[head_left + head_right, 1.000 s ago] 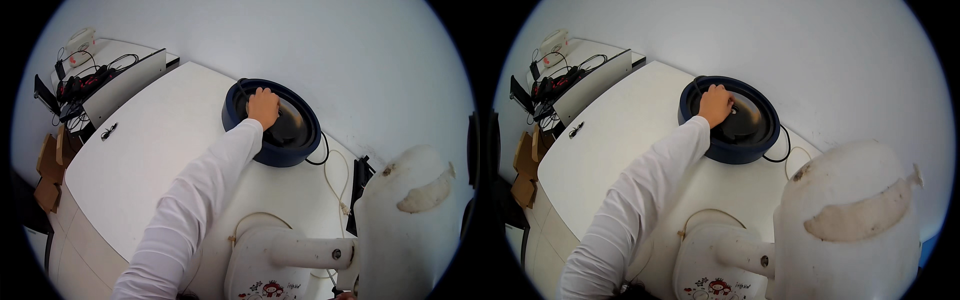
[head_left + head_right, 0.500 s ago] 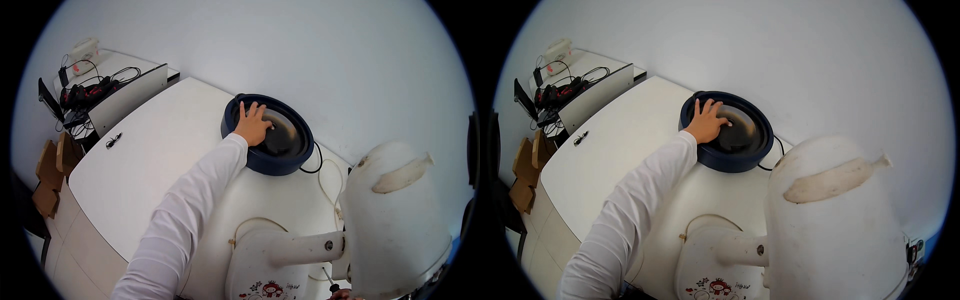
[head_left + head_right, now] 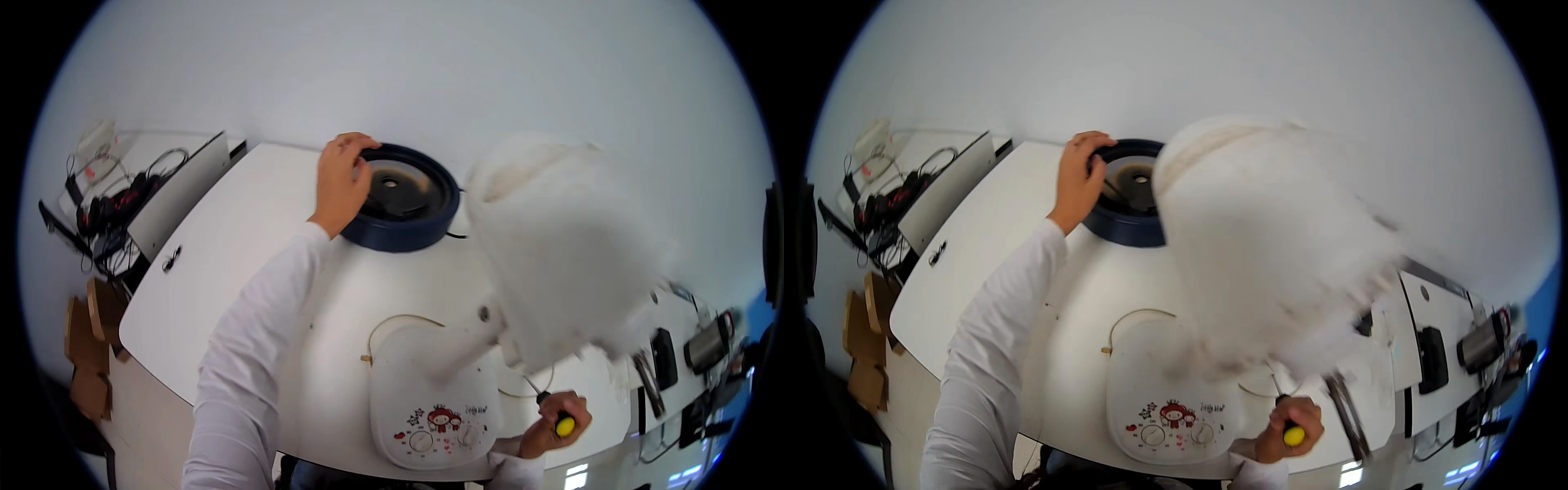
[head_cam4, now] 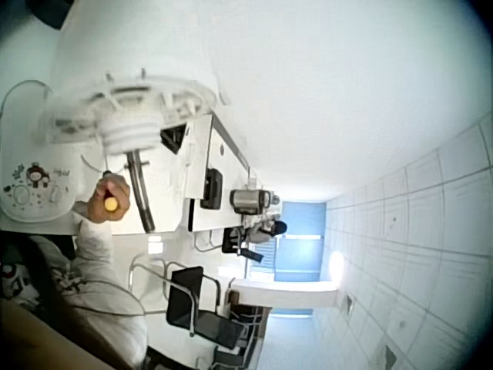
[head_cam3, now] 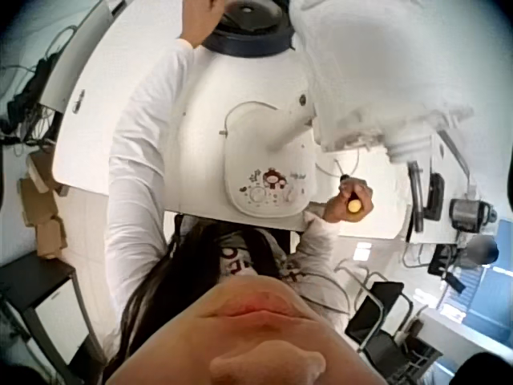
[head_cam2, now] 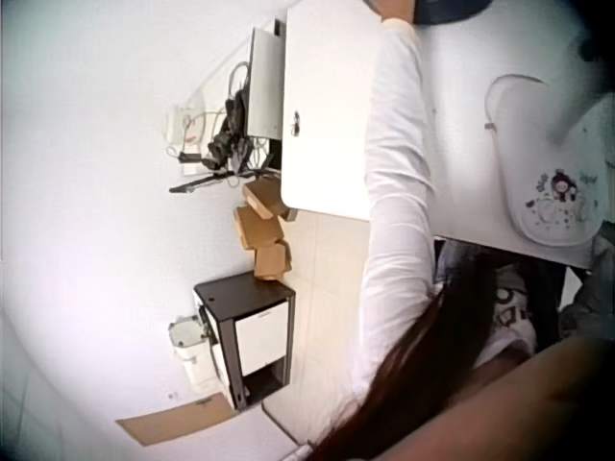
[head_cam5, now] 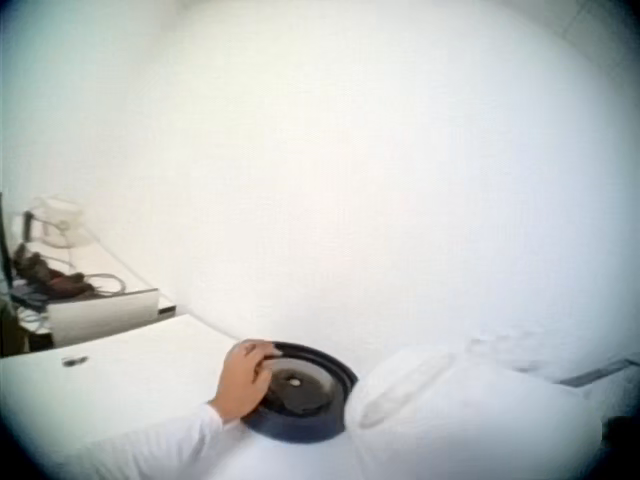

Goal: The person uses a screwdriver to remove screws from a blue circular speaker and then from a white desk fan. They manipulate the fan's internal components, including the motor shaft, and place removed screws on the table.

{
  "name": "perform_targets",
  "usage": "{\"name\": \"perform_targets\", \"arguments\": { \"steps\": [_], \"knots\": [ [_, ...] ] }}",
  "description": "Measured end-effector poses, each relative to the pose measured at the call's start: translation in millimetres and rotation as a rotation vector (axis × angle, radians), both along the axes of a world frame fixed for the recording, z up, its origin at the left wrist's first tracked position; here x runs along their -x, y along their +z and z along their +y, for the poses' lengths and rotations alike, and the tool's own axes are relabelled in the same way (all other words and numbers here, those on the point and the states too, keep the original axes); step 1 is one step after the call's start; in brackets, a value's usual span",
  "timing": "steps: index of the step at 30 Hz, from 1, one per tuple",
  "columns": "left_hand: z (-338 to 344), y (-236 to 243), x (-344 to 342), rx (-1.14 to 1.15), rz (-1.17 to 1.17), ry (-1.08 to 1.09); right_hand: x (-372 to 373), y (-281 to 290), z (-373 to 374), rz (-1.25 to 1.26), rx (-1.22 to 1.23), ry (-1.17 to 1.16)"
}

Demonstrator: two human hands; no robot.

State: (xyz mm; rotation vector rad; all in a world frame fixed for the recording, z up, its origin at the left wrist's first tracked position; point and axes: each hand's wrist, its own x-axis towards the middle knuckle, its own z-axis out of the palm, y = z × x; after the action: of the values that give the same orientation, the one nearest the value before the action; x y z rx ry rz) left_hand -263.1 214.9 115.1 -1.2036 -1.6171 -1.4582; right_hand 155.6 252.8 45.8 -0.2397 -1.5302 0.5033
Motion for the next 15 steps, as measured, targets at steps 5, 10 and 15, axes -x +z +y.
{"name": "perform_targets", "arguments": {
  "steps": [5, 10, 15],
  "knots": [
    [-45, 77, -71, -0.133, 0.051, -0.163, -4, 21, -6, -0.023, -0.044, 0.099],
    [-80, 122, -160, -0.113, 0.226, -0.558, -6, 39, -26, 0.072, -0.09, 0.009],
    [-88, 143, -218, 0.025, 0.269, -0.627, -25, 77, -53, 0.386, -0.042, 0.136]
  ]
}}
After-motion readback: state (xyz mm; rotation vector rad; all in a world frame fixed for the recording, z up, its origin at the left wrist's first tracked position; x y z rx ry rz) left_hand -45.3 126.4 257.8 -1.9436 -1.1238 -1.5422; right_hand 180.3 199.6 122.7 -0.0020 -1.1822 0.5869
